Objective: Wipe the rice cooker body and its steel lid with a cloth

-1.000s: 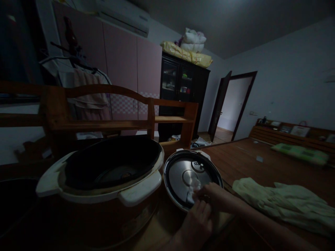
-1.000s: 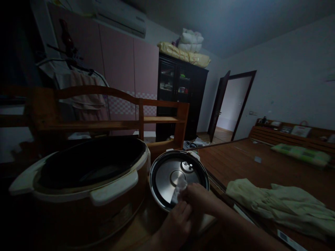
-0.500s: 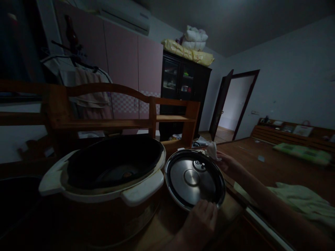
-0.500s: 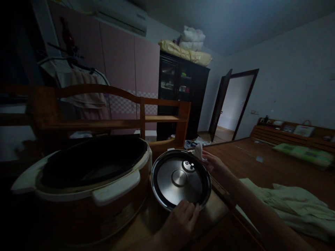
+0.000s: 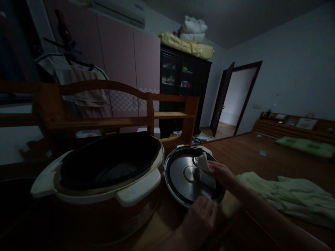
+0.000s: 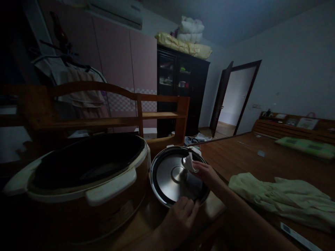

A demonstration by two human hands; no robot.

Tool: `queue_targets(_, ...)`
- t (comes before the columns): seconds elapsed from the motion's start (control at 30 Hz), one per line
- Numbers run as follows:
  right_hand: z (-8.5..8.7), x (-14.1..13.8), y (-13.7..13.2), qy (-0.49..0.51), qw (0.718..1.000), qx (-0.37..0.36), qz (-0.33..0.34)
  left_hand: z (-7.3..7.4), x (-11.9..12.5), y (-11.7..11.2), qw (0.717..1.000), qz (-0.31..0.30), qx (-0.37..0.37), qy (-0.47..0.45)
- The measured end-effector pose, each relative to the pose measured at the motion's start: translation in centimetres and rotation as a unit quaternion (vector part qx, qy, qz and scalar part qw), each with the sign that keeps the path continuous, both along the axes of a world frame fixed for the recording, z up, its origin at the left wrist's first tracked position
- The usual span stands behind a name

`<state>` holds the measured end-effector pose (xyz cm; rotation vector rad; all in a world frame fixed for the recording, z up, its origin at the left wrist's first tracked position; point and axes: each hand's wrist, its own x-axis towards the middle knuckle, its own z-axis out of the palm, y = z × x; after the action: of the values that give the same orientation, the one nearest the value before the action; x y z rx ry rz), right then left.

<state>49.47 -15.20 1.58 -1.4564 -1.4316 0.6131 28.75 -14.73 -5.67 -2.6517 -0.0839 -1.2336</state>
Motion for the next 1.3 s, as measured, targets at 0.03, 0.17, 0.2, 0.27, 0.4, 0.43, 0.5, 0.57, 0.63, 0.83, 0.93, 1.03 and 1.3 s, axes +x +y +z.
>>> queue_targets(0.03, 0.3, -0.3, -0.2, -0.031, 0.999, 0.005, 0.007, 0.0, 0.0, 0.0, 1.000, -0.001, -0.001, 0.001)
queue_targets(0.17, 1.2, -2.4, -0.7, -0.171, 0.981, 0.014, 0.094, 0.0, -0.1, 0.0, 1.000, 0.005, -0.005, 0.024)
queue_targets(0.2, 1.2, -3.0, -0.7, -0.209, 0.969, 0.009, 0.129, 0.0, 0.0, -0.1, 1.000, 0.006, -0.005, 0.024)
queue_targets(0.27, 1.1, -4.1, -0.4, -0.283, 0.938, -0.005, 0.201, -0.2, 0.0, -0.1, 1.000, 0.003, -0.008, 0.011)
queue_targets(0.4, 0.5, -5.0, 0.9, -0.397, 0.882, -0.008, 0.255, -0.2, 0.0, -0.1, 1.000, 0.001, -0.018, -0.005)
queue_targets(0.43, 0.4, -5.0, 1.4, -0.417, 0.875, -0.004, 0.247, -0.2, 0.0, -0.1, 1.000, 0.000, -0.020, -0.002)
queue_targets(0.5, 0.2, -4.7, 2.3, -0.449, 0.865, 0.001, 0.223, -0.1, -0.1, -0.2, 1.000, 0.000, -0.021, 0.010)
queue_targets(0.57, 0.0, -4.1, 3.3, -0.472, 0.861, 0.006, 0.192, 0.0, -0.1, -0.2, 1.000, 0.000, -0.017, 0.016)
queue_targets(0.63, -0.1, -3.4, 4.3, -0.486, 0.861, 0.009, 0.151, 0.0, 0.0, -0.2, 1.000, 0.003, -0.014, 0.008)
queue_targets(0.83, -0.1, -1.6, 5.1, -0.488, 0.870, 0.015, 0.068, 0.3, 0.2, -0.1, 1.000, 0.003, 0.004, -0.018)
queue_targets(0.93, -0.2, -1.2, 4.3, -0.468, 0.881, 0.022, 0.064, 0.4, 0.2, -0.2, 0.999, 0.001, 0.005, -0.041)
queue_targets(1.03, -0.5, -0.9, 3.4, -0.430, 0.901, 0.025, 0.057, 0.2, 0.2, -0.1, 0.999, -0.004, 0.004, -0.035)
queue_targets(1.3, 0.1, 2.7, -2.4, -0.217, 0.970, 0.072, -0.082, 0.1, 0.0, 0.3, 1.000, 0.005, 0.001, 0.009)
